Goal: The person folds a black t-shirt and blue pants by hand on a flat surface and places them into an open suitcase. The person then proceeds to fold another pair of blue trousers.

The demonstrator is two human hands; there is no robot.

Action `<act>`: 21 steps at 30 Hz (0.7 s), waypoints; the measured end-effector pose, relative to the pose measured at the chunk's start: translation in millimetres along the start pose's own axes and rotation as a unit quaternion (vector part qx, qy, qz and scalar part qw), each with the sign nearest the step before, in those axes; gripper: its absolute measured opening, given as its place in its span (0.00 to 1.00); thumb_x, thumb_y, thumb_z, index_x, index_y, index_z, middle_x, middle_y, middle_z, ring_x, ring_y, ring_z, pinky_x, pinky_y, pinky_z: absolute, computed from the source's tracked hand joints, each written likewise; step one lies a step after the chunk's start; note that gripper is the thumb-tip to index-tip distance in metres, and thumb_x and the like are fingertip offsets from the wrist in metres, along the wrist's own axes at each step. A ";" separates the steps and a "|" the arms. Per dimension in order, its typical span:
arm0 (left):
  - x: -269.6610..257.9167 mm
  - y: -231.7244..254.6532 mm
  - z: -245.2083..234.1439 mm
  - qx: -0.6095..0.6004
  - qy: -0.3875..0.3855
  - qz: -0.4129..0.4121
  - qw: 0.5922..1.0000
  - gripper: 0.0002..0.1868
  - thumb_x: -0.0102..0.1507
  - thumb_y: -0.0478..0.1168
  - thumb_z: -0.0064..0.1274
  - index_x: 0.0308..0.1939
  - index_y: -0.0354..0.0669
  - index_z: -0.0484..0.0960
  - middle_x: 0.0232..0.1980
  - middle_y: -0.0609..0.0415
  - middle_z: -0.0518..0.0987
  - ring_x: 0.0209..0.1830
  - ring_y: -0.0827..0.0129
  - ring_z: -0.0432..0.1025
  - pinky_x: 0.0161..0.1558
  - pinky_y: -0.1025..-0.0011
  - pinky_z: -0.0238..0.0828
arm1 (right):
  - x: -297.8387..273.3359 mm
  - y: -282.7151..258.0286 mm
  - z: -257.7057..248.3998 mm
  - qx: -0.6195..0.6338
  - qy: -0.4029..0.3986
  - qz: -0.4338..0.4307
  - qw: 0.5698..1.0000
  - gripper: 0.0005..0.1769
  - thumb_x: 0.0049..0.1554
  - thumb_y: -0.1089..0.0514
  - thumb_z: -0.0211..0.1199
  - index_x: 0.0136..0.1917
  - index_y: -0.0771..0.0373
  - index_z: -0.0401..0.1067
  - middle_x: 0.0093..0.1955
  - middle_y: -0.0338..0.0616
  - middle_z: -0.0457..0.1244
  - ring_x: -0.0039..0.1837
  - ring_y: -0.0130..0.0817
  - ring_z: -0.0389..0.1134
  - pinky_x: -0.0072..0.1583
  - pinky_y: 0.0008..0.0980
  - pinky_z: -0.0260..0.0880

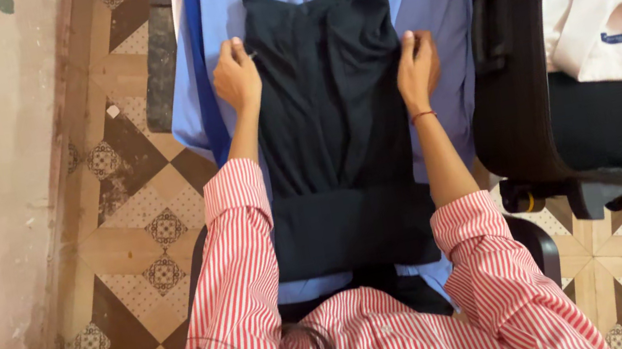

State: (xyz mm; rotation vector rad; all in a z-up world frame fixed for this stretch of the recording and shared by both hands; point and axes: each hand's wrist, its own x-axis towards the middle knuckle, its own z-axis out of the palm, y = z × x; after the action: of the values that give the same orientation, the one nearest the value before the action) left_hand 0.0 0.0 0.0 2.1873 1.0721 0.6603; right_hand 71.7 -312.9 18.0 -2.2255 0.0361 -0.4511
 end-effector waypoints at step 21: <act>68.9 23.5 57.1 0.043 -0.041 0.069 0.996 0.27 0.67 0.67 0.48 0.46 0.49 0.81 0.36 0.40 0.83 0.39 0.40 0.78 0.39 0.46 0.71 | 86.9 -46.7 62.5 -0.029 0.032 -0.170 0.984 0.21 0.67 0.44 0.58 0.54 0.65 0.66 0.50 0.57 0.65 0.53 0.56 0.67 0.53 0.49 0.67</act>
State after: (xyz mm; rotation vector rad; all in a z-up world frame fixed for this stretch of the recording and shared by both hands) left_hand 87.4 27.9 -11.5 2.3568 0.9296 0.5875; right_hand 167.8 -251.8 43.8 -2.2795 -0.3053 -0.7156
